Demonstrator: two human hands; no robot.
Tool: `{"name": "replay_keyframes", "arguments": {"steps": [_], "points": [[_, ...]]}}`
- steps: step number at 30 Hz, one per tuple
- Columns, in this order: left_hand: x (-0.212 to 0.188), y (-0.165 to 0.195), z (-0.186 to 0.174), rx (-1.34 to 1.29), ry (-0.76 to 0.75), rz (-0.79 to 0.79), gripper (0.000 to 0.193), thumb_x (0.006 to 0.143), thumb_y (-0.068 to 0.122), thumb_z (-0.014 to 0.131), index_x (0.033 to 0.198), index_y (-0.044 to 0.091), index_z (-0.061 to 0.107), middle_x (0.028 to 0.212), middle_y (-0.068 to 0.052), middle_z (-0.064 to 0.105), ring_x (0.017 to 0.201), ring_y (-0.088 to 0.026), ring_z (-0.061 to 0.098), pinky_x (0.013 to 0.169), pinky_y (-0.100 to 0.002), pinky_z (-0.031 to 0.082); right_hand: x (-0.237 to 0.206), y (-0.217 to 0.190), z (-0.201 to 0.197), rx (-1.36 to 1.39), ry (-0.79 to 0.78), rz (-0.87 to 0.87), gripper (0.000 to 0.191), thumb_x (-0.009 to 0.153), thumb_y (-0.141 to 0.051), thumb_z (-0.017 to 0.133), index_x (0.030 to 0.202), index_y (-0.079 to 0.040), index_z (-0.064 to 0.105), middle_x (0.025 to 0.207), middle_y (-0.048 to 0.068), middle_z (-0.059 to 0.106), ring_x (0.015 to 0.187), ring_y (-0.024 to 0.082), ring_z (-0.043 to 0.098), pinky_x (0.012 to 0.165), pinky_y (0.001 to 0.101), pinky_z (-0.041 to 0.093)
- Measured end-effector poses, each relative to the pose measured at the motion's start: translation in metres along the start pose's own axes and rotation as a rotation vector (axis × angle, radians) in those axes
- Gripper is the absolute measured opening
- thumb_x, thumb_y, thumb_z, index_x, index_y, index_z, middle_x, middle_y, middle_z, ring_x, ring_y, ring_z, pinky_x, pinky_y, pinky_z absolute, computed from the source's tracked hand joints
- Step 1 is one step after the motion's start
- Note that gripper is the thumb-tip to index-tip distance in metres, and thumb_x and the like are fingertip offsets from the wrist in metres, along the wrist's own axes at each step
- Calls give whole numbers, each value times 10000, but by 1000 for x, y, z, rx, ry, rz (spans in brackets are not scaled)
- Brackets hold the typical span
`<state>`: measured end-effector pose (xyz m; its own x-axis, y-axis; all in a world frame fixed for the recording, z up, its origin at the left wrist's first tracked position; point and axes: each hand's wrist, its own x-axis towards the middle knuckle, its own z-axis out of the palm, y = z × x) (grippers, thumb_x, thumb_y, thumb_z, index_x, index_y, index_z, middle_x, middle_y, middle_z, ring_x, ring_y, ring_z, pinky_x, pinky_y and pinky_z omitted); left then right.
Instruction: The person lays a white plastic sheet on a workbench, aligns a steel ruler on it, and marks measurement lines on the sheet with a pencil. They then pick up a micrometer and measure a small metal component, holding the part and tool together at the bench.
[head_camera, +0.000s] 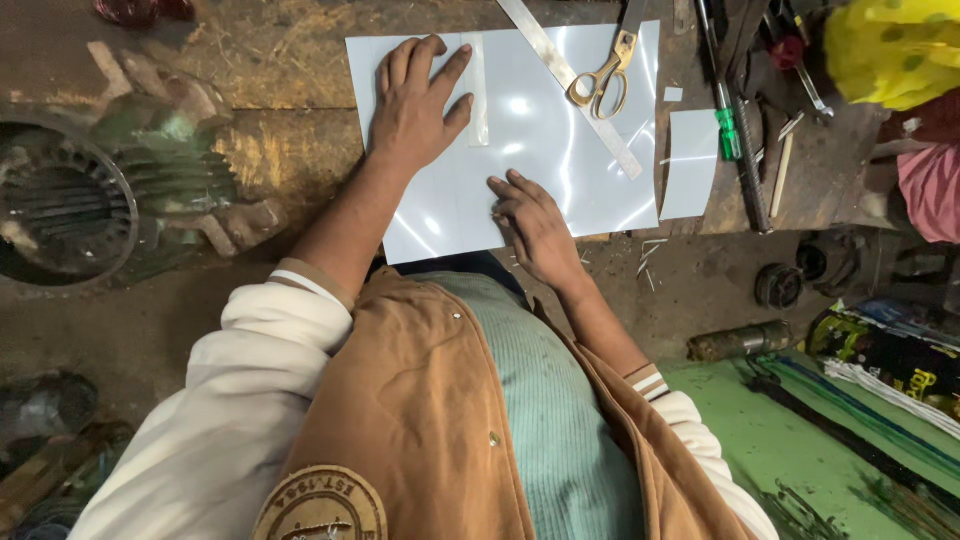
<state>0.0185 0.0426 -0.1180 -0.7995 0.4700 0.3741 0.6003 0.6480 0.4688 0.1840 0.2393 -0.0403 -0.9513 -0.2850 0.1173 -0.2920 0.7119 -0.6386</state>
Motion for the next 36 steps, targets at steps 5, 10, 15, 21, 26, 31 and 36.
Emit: {"name": "replay_keyframes", "arguments": {"steps": [5,10,15,21,26,31,36], "points": [[2,-2,0,-11,-13,-3,552,998,309,736,1494,114,592,1420,-153,480,1345,-359,413,1131,-556,339,3,-3,0,-12,6,33,133,963,-21,675,1083,-45,623,1443,100,630,1443,346,500,1176,459,425],[5,-2,-5,22,-5,26,524,1024,306,727,1495,116,599,1397,-139,484,1345,-341,416,1137,-553,331,7,-7,-3,32,18,38,143,963,-31,679,1098,-45,631,1426,99,638,1432,350,512,1158,453,442],[10,0,-12,-6,-38,-6,525,991,299,730,1462,98,617,1379,-135,489,1335,-341,420,1132,-550,334,26,-3,-7,112,88,74,159,958,-25,664,1113,-58,673,1205,105,718,1236,344,648,1104,459,491],[12,2,-15,6,-29,-5,537,983,317,737,1452,86,614,1376,-136,487,1336,-344,417,1140,-553,332,111,39,0,-87,271,210,154,1009,-94,657,1144,-23,673,1043,173,721,953,392,697,799,446,564],[13,-1,-13,8,-46,-13,550,982,317,741,1465,91,607,1378,-136,487,1336,-351,423,1136,-552,337,161,61,10,-178,321,171,128,985,-125,695,1097,-62,700,984,146,744,892,361,700,783,446,559],[12,-3,-10,33,-42,-14,589,938,322,752,1463,98,605,1386,-144,488,1324,-362,425,1122,-557,341,162,60,12,-364,170,118,218,945,-88,645,1147,-31,705,1002,145,731,900,362,679,786,453,553],[12,-3,-9,38,-45,-12,599,936,313,756,1473,95,603,1383,-145,489,1332,-365,428,1129,-556,347,174,62,12,-441,167,107,199,946,-107,641,1127,-41,697,1003,134,721,926,352,677,820,444,563]]}}
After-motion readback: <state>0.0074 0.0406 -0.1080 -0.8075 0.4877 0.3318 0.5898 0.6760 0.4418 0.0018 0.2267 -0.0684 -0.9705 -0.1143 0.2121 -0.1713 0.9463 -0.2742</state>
